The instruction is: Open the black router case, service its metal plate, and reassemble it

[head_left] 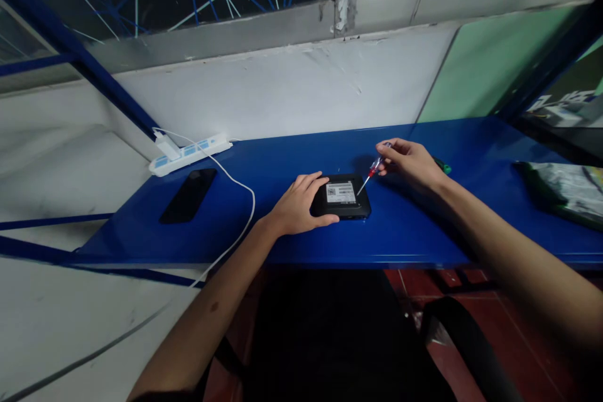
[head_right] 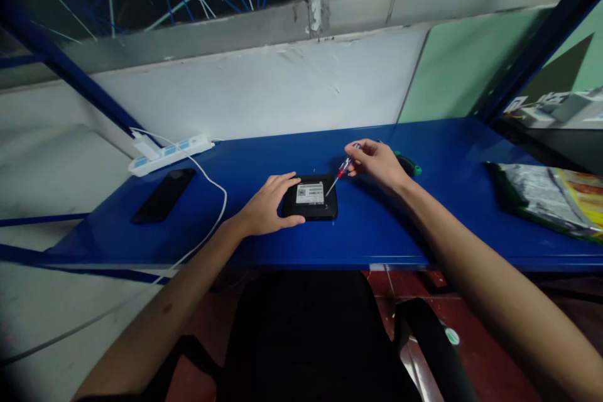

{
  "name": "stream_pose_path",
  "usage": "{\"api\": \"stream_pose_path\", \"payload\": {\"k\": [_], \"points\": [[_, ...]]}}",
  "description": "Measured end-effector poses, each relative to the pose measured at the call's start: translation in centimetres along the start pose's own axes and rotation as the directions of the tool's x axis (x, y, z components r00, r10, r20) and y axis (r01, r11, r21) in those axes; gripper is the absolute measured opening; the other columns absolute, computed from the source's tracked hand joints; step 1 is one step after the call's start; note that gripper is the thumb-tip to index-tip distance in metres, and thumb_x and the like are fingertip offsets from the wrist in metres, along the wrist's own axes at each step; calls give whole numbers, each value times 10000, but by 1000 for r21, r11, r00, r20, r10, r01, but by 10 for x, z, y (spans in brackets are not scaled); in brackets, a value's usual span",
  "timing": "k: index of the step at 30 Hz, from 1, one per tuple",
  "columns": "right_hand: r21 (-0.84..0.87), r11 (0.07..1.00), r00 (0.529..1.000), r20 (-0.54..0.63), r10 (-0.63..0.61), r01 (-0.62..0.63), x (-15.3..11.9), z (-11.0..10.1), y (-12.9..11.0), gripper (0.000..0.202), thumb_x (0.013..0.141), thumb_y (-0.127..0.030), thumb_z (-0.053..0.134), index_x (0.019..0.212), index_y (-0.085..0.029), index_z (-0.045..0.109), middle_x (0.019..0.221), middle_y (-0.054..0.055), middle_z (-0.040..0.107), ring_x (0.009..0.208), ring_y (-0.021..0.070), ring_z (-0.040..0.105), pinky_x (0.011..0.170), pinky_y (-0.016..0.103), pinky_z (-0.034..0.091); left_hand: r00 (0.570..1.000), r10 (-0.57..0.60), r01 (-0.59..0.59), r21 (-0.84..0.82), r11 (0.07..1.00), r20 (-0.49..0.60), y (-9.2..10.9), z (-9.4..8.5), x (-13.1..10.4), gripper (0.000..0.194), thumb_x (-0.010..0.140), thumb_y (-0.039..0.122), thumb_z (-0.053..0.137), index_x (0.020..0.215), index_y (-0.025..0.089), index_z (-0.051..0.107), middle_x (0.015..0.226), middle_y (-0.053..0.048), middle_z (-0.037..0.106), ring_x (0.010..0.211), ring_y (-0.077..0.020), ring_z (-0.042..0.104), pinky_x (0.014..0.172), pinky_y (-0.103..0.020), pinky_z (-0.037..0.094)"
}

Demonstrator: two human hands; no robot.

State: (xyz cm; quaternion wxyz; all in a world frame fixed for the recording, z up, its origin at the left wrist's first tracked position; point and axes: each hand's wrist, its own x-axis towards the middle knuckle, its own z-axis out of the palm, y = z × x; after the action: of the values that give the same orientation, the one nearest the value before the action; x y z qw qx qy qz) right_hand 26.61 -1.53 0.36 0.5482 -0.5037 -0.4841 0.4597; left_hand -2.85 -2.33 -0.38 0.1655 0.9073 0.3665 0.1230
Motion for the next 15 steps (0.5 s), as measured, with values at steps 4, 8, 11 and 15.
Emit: {"api": "stream_pose_path", "payload": {"k": [4,8,11,15], "points": [[38,997,991,-117,-57,62,6,-2,5,309,710,-437,828,830,-212,654,662,-19,631,613,133,661,658,312,617,1000,2,-2,-1,1000,3,0,-1,0,913,788,753,597,1496,232,349,1588,-132,330,1450,-373,289,1156,-593,323],[12,995,981,-171,-91,95,11,-3,13,312,696,-428,828,840,-225,639,712,-6,671,678,164,704,785,376,628,1000,-4,4,-6,1000,18,0,-1,0,923,785,763,583,1501,235,336,1590,-131,324,1452,-378,284,1154,-610,320],[-20,995,980,-170,-98,96,13,-2,18,331,673,-430,840,845,-226,645,759,5,699,685,175,711,801,402,627,1000,-6,6,-3,1000,18,1,-1,0,925,784,766,581,1499,233,339,1591,-130,322,1450,-378,284,1156,-609,318],[-22,996,982,-167,-89,87,12,1,20,314,671,-400,841,852,-214,666,757,2,699,664,160,710,774,364,622,1000,-8,8,-3,1000,19,2,-2,0,921,785,760,581,1496,226,343,1587,-134,330,1449,-383,284,1154,-603,320]]}}
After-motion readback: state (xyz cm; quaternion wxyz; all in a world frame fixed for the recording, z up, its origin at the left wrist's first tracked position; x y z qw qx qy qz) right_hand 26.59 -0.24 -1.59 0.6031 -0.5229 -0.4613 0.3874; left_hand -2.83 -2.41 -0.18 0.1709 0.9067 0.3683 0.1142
